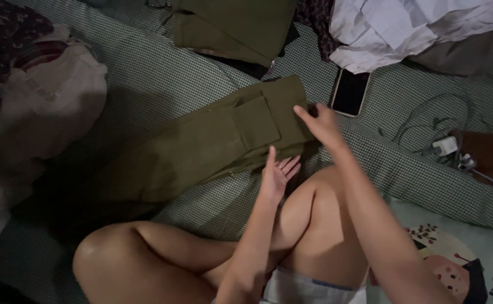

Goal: Folding a green garment while sitting on a floor mat.

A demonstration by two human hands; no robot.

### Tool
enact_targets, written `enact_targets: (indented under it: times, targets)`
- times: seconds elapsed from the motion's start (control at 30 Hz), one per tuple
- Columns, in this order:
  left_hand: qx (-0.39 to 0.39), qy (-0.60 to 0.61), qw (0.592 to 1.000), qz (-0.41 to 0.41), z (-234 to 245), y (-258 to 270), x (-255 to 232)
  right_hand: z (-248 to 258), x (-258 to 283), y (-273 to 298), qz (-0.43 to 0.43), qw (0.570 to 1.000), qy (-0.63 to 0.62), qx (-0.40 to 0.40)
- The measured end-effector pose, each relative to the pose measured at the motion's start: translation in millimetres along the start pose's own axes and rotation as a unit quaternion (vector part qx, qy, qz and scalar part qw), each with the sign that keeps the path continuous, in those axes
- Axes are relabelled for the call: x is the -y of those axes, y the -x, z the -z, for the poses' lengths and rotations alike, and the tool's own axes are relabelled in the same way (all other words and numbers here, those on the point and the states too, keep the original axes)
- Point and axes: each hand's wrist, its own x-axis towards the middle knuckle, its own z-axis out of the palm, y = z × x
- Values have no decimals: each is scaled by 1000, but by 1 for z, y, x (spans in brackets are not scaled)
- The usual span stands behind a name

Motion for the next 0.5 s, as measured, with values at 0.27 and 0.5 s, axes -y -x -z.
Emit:
enact_targets:
  times: [0.27, 0.5]
  targets:
    - [-15, 14, 999, 33, 15, -18, 7, -18, 6, 13, 5, 998, -4, -58]
    - [0, 21, 999, 41, 3, -8, -3, 4, 6, 51, 92, 969, 167, -157]
